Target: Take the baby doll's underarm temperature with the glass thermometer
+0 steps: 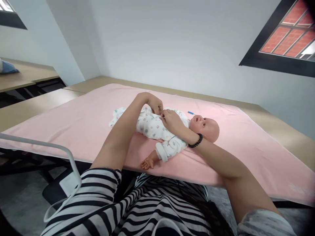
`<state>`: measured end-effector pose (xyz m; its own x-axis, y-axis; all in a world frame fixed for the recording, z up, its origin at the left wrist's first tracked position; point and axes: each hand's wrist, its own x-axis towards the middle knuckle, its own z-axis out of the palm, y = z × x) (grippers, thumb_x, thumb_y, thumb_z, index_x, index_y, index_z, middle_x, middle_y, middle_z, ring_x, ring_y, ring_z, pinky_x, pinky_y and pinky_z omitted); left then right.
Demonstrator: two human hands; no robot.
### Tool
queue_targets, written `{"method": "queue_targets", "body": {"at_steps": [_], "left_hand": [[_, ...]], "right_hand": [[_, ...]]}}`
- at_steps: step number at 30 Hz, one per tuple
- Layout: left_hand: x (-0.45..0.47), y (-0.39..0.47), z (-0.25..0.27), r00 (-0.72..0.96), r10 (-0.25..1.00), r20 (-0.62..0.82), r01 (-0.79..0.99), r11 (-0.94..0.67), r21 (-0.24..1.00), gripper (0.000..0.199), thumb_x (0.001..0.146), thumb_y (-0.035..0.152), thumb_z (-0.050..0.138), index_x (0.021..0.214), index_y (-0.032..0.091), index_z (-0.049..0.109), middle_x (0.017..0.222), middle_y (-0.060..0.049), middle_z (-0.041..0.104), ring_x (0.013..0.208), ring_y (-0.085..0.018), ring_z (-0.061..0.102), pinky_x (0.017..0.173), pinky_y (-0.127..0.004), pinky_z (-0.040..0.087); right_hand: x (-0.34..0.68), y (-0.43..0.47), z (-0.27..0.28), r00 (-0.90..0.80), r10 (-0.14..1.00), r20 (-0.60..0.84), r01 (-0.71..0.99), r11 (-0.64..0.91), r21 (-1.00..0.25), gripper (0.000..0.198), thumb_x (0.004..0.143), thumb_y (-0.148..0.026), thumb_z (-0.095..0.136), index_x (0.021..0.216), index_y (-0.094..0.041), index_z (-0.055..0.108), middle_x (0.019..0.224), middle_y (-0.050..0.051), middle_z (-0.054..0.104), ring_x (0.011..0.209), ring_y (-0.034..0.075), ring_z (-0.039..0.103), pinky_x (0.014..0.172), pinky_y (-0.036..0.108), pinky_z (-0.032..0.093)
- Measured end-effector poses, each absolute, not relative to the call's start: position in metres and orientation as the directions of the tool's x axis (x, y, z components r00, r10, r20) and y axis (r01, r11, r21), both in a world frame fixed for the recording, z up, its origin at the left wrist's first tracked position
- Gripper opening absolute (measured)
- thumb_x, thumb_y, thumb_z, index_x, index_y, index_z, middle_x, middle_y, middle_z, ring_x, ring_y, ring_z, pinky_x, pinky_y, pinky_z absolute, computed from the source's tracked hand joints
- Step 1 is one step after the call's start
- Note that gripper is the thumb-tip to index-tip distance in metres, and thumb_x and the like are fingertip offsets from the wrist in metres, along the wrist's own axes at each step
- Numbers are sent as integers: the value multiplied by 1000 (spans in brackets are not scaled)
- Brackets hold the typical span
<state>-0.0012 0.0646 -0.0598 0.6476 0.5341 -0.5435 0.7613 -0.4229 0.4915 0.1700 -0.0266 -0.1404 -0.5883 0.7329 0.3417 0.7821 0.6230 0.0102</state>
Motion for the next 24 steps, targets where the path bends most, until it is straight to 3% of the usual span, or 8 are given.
{"method": "queue_targets", "body": {"at_steps": [11,18,24], "left_hand": [[-12,76,-68,744,376,-553,668,-398,628,36,64,32,78,100,23,81,85,-1,78,81,-19,67,81,-29,53],[-12,70,-65,703,446,-553,709,-379,595,31,67,41,81,89,20,80,86,-2,75,86,-20,63,85,-29,48],[-10,77,-70,698,436,-569,716,-393,577,29,64,38,82,88,22,78,81,0,73,82,-18,61,83,-29,46]], "right_hand": [[170,-27,-146,-571,730,376,779,626,-32,25,105,-22,41,114,-9,60,113,17,68,105,29,59,95,37,41],[172,-24,-153,-534,735,418,778,621,-97,27,105,-21,35,112,-11,59,111,16,68,100,28,59,87,38,41],[172,-19,-157,-521,718,461,755,640,-144,23,105,-22,36,110,-15,57,109,15,69,101,29,59,86,40,43]]}}
